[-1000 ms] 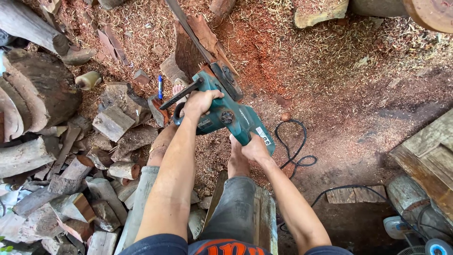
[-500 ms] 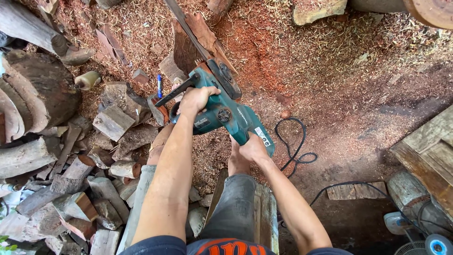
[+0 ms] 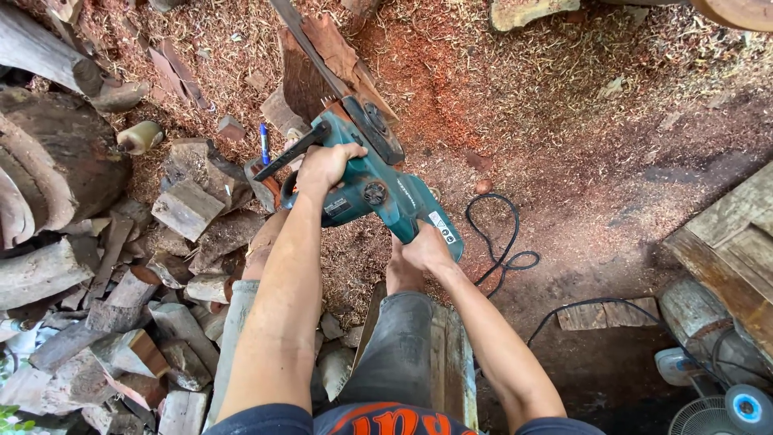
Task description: Measuring and inspecting a piece of wood for a woodworking project.
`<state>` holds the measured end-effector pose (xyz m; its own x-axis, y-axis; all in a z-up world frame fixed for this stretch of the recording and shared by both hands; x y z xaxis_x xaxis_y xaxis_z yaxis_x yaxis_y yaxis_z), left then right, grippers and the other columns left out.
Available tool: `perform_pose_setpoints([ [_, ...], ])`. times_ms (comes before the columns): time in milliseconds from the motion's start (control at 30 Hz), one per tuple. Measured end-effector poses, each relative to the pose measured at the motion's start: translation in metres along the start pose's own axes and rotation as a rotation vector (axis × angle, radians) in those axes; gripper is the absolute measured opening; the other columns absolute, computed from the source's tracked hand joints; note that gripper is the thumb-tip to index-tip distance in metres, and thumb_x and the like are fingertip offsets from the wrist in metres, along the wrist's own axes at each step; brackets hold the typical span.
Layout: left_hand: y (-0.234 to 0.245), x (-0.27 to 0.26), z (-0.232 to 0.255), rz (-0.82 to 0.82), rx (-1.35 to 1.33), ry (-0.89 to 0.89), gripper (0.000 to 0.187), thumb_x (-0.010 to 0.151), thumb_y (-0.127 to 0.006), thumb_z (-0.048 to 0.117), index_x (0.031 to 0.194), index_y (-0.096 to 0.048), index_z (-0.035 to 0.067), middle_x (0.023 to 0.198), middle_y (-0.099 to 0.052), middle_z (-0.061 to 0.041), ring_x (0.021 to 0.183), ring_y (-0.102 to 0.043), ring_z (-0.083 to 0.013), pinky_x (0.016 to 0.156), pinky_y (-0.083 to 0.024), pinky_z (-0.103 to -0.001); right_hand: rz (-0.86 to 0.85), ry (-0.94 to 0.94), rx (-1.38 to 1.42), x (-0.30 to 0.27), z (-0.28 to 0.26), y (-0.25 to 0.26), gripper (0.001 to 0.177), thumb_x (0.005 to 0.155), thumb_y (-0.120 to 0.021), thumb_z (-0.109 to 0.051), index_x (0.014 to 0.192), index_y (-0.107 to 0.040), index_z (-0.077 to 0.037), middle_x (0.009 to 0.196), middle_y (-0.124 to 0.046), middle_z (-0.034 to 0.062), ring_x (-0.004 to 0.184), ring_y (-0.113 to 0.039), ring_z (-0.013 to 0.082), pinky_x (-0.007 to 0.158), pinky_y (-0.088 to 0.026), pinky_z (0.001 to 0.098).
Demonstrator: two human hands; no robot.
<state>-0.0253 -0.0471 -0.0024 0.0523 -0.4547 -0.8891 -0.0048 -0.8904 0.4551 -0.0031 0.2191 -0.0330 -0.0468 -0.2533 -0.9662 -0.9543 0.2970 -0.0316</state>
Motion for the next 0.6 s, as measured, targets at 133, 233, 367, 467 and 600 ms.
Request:
perform_pose_setpoints([
  [133,-0.006,-0.005,0.001,0.006,0.047,0.037,0.056,0.064,-0.076,0.056,0.088,-0.079,0.005,0.078,-0.076,-0.009,0.072,-0.073,-0.0228,0.075,-0.048,-0.037,0.009,0.014,-0.018,0.014,0.013,-0.003,0.049,0.078,-0.065,-0.011,0.126,-0.064,-0.001,0.114,-0.072,0.0263,0.113,-0.07,0.039,0.098,-0.054,0.0438],
  [233,-0.016,0.006,-0.008,0.014,0.104,0.06,0.061,0.064,-0.074,0.06,0.09,-0.08,0.005,0.077,-0.076,-0.012,0.078,-0.075,-0.0245,0.082,-0.048,-0.037,0.021,0.036,-0.021,0.024,0.023,-0.005,0.05,0.078,-0.064,-0.01,0.127,-0.063,-0.001,0.114,-0.071,0.0276,0.114,-0.069,0.04,0.098,-0.054,0.0437],
  [367,-0.03,0.019,-0.016,-0.003,0.155,0.022,0.066,0.065,-0.07,0.065,0.091,-0.081,0.004,0.079,-0.077,-0.013,0.085,-0.076,-0.0253,0.087,-0.051,-0.034,0.049,0.103,0.001,0.037,0.033,-0.008,0.05,0.075,-0.064,-0.008,0.124,-0.065,-0.002,0.113,-0.072,0.0275,0.114,-0.068,0.0396,0.098,-0.054,0.0432],
  [467,-0.042,0.029,-0.023,-0.012,0.205,0.008,0.069,0.066,-0.068,0.067,0.092,-0.081,0.004,0.08,-0.077,-0.013,0.089,-0.075,-0.0251,0.088,-0.051,-0.035,0.068,0.154,0.016,0.047,0.043,-0.01,0.051,0.073,-0.064,-0.007,0.123,-0.065,-0.003,0.112,-0.072,0.027,0.113,-0.069,0.0396,0.097,-0.054,0.0431],
  [600,-0.052,0.039,-0.029,-0.016,0.251,-0.003,0.073,0.067,-0.065,0.069,0.097,-0.081,0.005,0.085,-0.078,-0.014,0.096,-0.075,-0.0257,0.09,-0.051,-0.035,0.059,0.152,0.029,0.055,0.045,-0.01,0.052,0.072,-0.064,-0.007,0.124,-0.063,-0.004,0.11,-0.072,0.0266,0.111,-0.069,0.0397,0.096,-0.054,0.0432],
])
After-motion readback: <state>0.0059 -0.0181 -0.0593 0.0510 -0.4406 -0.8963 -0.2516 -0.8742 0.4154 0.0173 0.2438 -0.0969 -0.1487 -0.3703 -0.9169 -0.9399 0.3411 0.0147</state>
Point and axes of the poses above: each hand's wrist, its own x-axis towards the middle knuckle, its own y-axis out of the back of the hand, z = x × y, the point moved 5 cm from there along x, towards the middle knuckle
